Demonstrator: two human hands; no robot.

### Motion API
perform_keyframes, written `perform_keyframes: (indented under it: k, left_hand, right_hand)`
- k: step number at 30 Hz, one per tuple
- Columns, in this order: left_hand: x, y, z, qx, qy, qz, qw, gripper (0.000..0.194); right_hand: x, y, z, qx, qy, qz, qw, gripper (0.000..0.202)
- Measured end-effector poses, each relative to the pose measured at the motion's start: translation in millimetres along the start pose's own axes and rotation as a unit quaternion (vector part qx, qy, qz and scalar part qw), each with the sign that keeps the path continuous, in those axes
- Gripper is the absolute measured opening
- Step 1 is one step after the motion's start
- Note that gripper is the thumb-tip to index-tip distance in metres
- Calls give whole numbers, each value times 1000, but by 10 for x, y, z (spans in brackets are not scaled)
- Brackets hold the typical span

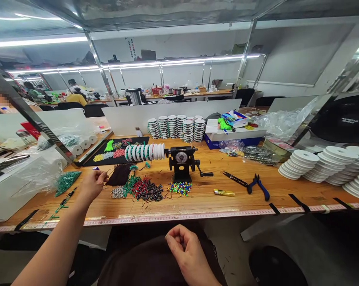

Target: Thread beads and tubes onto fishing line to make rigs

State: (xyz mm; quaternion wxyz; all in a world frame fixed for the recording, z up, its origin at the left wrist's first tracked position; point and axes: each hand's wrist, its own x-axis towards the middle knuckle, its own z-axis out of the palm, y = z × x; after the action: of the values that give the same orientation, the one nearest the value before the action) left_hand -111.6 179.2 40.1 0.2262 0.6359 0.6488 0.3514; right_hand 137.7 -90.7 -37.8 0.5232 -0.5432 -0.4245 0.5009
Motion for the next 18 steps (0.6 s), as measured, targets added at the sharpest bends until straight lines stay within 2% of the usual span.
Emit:
perform_keyframes:
  k: [4,7,9,14,16,18]
  left_hand:
    - [-573,90,88,-190,-41,7,981,54]
    - [-906,120,145,-273,-56,5,960,61]
    - [-934,148,117,-307,-45,-1,951,60]
    - [-716,330,-82,-336,-17,11,942,56]
    - [-794,423,-85,-324,-27,32,945,49]
    - [-1028,487,-5,-304,-53,53,950,40]
  right_hand:
    - [35,-52,25,-17,16,-45,999,40]
    - [79,-141,72,-36,3,-72,997,35]
    - [99,-186,116,-39,-10,-78,996,34]
    - [127,-222,204,-28,-26,-77,996,36]
    - [159,-261,237,-12,-28,-74,997,36]
    - [214,-330,283,45,-39,-63,996,38]
